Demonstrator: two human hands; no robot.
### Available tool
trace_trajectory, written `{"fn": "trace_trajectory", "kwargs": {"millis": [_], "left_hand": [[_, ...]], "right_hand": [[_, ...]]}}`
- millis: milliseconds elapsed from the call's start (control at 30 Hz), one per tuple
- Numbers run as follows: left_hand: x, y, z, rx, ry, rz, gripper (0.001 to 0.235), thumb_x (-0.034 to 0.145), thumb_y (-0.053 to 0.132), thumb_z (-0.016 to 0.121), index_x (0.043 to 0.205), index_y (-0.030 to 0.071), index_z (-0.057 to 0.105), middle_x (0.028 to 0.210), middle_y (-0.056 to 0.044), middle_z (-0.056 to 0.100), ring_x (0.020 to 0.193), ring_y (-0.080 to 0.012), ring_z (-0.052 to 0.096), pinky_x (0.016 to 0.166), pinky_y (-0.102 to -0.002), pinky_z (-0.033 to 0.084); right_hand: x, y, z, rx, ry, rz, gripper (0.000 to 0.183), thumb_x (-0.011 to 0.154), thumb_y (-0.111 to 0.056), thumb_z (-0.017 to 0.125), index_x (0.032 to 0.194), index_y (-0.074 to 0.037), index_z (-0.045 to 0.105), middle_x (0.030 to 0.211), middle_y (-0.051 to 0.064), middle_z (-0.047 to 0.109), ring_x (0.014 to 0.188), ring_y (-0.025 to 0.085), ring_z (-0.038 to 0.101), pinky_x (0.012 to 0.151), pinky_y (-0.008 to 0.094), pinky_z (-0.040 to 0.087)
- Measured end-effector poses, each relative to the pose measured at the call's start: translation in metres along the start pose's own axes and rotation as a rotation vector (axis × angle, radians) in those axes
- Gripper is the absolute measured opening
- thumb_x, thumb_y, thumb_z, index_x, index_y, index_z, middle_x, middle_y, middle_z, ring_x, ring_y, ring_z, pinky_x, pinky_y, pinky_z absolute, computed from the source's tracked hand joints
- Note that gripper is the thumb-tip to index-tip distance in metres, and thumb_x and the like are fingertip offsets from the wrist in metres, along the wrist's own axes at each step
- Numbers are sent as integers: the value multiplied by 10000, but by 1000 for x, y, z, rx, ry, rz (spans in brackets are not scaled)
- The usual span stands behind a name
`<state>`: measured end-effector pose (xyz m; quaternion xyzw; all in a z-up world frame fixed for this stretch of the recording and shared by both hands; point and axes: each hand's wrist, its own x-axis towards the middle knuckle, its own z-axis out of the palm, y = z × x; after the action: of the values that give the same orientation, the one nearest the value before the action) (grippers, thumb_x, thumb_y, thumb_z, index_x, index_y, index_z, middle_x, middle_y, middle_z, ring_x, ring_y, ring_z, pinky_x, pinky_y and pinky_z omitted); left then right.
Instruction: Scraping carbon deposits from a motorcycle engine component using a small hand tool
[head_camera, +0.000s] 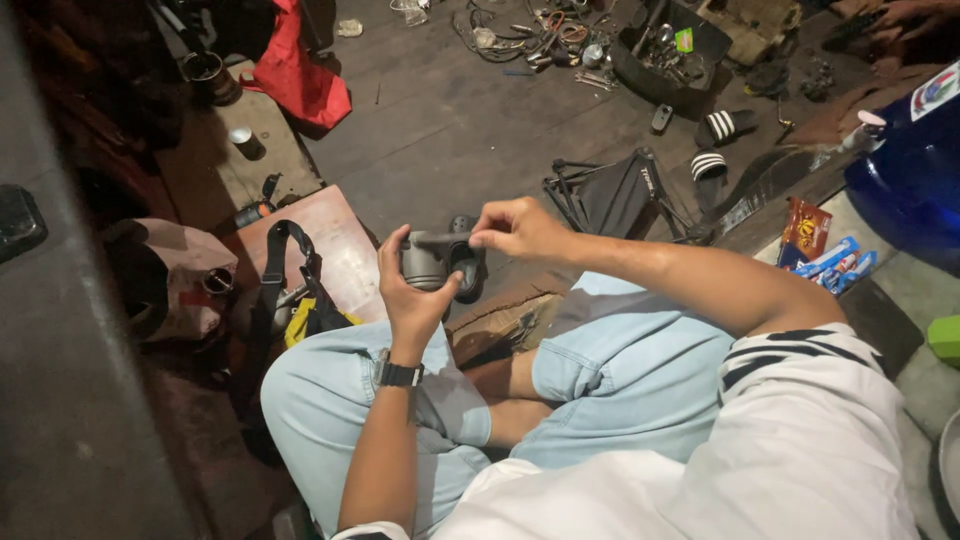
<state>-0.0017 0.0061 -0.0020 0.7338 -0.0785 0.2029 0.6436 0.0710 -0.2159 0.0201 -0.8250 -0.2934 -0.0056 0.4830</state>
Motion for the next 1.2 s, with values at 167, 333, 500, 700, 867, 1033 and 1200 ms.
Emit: {"fn": "trace_trajectory", "kwargs": {"millis": [167,333,500,700,867,1033,1200], "left_hand": [[0,3,0,-2,-8,12,922,625,2,889,1432,88,451,1330,-140,465,1280,-331,492,1118,-512,343],[0,1,-1,6,5,20,935,623,-1,900,1437,87,449,1334,-134,466,1288,-322,490,1121,-494,339],[-1,1,-1,1,9,-16,952,618,-34,882,1452,101,442,1349,-157,469,1296,-372,486,1111,-539,351],[-2,0,-1,-36,39,-53,965,591,-16,897,1441,130,464,1342,-125,505,1289,-323,517,1106,-492,382],[-2,-2,1,-39,47,-6,947,596,8,895,1435,139,476,1329,-96,511,1277,-286,519,1102,-467,383],[1,1,1,24,77,62,926,617,-1,885,1435,133,472,1340,-97,490,1277,-299,509,1099,-475,381],[0,-1,2,39,96,154,927,593,-27,876,1423,113,489,1339,-116,482,1273,-328,502,1093,-487,395]], "right_hand": [[0,-8,4,28,-41,-15,104,863,-178,839,848,-106,767,587,48,690,502,120,597,475,248,470],[0,-1,5,6,33,-4,121,879,-200,833,858,-102,765,602,63,692,506,135,603,478,257,471],[-2,-6,5,46,-22,27,83,862,-156,838,859,-112,768,604,43,684,544,107,600,507,250,478],[-6,-21,2,40,-18,94,100,885,-164,821,878,-84,762,596,60,676,532,111,572,498,249,457],[-1,-20,-7,18,-6,68,100,893,-171,824,916,-92,767,616,56,685,537,106,580,503,242,469],[-4,-41,-6,-43,20,16,65,896,-172,821,900,-120,782,617,57,692,518,114,597,480,255,466],[2,-39,-11,-119,33,-142,90,926,-163,789,935,-76,769,628,101,700,516,205,645,467,312,475]]}}
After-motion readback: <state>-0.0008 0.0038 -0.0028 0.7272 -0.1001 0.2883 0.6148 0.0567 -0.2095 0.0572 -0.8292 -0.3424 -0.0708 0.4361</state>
